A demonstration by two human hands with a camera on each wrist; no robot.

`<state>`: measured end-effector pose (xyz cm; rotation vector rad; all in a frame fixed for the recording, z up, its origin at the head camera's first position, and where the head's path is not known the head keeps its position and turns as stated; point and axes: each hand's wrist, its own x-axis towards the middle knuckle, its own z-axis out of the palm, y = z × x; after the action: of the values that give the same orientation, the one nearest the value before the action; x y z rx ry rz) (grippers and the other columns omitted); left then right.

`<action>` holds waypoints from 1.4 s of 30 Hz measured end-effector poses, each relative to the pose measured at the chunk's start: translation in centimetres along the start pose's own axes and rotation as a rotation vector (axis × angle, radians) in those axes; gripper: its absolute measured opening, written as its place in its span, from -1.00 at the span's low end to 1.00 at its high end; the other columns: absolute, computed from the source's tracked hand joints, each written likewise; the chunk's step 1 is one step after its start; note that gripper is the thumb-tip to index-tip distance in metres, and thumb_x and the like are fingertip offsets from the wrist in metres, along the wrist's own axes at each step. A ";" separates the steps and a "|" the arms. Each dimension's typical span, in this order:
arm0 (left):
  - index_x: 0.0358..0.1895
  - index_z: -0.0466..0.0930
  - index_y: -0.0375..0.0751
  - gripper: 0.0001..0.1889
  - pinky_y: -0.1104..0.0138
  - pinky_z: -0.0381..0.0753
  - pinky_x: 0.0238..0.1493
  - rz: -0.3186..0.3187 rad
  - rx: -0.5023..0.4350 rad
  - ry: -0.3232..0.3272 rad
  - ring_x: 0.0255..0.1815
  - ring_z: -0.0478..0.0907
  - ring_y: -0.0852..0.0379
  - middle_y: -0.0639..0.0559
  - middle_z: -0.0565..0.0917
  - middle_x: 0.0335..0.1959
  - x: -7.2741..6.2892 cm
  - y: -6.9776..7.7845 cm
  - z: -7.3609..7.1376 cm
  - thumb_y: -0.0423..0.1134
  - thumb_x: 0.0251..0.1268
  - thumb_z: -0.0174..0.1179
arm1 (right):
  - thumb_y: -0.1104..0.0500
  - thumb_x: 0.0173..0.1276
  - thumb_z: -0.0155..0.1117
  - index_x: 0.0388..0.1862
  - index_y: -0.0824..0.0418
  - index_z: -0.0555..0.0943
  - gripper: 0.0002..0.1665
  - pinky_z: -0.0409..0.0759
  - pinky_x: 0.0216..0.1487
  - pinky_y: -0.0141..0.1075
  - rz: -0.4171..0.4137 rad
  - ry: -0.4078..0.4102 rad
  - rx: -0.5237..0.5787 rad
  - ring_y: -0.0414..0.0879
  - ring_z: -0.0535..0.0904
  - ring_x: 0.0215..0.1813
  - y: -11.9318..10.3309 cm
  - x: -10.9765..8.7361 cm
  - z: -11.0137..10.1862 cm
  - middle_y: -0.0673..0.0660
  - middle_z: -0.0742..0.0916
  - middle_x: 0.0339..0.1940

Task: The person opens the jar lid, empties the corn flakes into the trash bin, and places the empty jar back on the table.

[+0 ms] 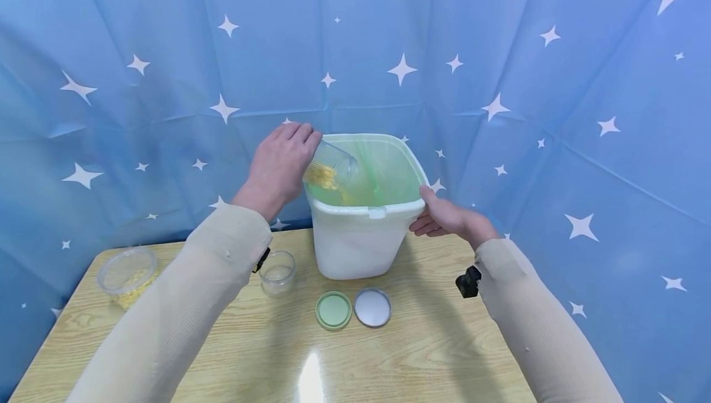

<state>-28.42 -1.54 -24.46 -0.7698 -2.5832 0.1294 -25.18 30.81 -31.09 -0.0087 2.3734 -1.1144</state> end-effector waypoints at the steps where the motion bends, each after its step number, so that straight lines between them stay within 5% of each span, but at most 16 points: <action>1: 0.34 0.35 -0.22 -0.27 0.12 0.17 0.54 -0.002 0.001 0.001 0.40 0.32 -0.11 -0.14 0.46 0.31 0.0 0.0 0.0 -0.53 -0.01 0.31 | -0.40 0.45 -0.79 0.37 0.45 0.27 0.10 0.34 0.44 0.05 0.000 -0.001 -0.001 0.29 0.45 0.35 0.0 0.0 0.0 0.46 0.52 0.29; 22: 0.34 0.35 -0.19 -0.28 0.09 0.20 0.52 0.013 0.000 0.007 0.41 0.31 -0.11 -0.11 0.46 0.31 0.3 0.2 -0.6 -0.44 0.02 0.37 | -0.39 0.46 -0.81 0.40 0.40 0.25 0.07 0.34 0.44 0.06 -0.001 -0.007 0.003 0.29 0.44 0.35 0.1 0.1 0.0 0.48 0.50 0.31; 35: 0.30 0.38 -0.20 -0.35 0.12 0.20 0.52 0.060 0.091 0.005 0.35 0.34 -0.09 -0.10 0.49 0.24 0.0 0.2 -0.3 -0.52 0.06 0.29 | -0.38 0.45 -0.84 0.39 0.43 0.25 0.09 0.34 0.44 0.06 -0.006 -0.007 -0.004 0.29 0.44 0.36 0.1 0.2 0.1 0.48 0.50 0.30; 42: 0.30 0.38 -0.21 -0.35 0.12 0.19 0.52 0.049 0.054 0.028 0.35 0.34 -0.10 -0.12 0.49 0.24 0.1 0.1 -0.3 -0.56 0.05 0.27 | -0.39 0.45 -0.82 0.39 0.41 0.25 0.09 0.33 0.44 0.07 -0.004 -0.007 -0.001 0.30 0.43 0.36 0.2 0.2 0.0 0.48 0.49 0.31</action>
<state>-28.28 -1.41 -24.16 -0.8094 -2.5246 0.2012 -25.33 30.88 -31.33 -0.0170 2.3689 -1.1133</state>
